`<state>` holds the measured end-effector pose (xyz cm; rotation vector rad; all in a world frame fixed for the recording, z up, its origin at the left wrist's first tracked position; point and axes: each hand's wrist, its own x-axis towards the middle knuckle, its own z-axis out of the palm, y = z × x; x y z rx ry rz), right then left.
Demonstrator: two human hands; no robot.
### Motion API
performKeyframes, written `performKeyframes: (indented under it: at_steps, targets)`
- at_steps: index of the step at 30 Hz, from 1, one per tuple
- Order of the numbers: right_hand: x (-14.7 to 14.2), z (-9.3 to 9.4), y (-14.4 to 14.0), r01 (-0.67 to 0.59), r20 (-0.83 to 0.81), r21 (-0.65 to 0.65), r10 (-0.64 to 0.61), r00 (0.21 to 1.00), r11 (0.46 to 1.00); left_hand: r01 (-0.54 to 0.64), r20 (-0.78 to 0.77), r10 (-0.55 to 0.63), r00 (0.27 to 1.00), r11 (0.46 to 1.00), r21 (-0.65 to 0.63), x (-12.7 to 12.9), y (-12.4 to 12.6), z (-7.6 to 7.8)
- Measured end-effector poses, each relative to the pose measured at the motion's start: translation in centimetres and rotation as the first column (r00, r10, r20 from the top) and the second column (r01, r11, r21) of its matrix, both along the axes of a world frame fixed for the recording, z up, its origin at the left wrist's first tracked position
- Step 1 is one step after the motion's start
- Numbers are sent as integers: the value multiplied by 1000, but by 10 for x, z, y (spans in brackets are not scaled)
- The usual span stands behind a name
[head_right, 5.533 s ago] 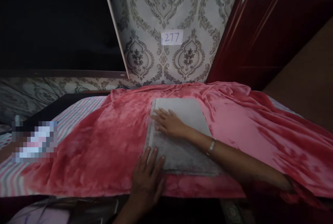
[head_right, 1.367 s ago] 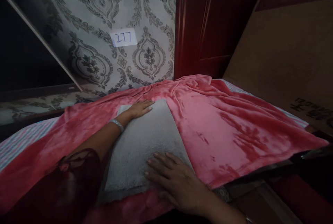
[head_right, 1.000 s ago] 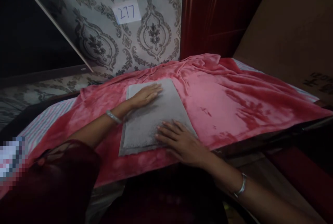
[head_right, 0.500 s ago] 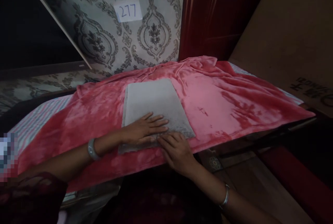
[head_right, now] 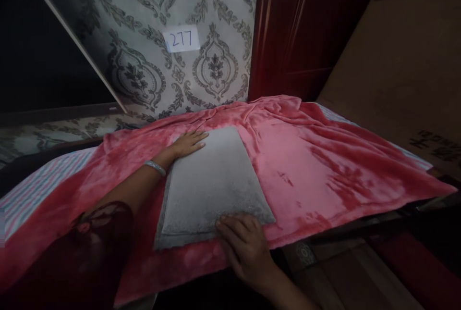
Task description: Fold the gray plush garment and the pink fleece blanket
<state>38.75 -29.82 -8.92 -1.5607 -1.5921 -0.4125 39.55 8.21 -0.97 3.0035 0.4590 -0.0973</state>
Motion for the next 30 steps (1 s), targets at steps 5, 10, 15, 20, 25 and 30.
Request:
performKeyframes:
  at_steps: [5,10,15,20,25,30]
  targets:
    - [1,-3,3,-2,10,16,2,1000,1000,-102,33,102,994,995,11,6,16,-3]
    - [-3,-4,8,28,-6,53,-28,1000,998,-174,-18,179,984,971,163,6,1,9]
    - [9,25,1,-22,7,11,22,1000,1000,4,54,-14,998,981,192,11,-50,32]
    - [43,43,-12,40,54,49,-42,998,998,549,23,-549,835,831,-90,15,-138,27]
    - [55,10,-14,80,80,-22,-78,994,997,670,30,-672,740,732,-122,26,-150,4]
    - [51,-8,-12,139,40,18,-139,989,990,478,5,-478,878,878,-35,64,-90,-1]
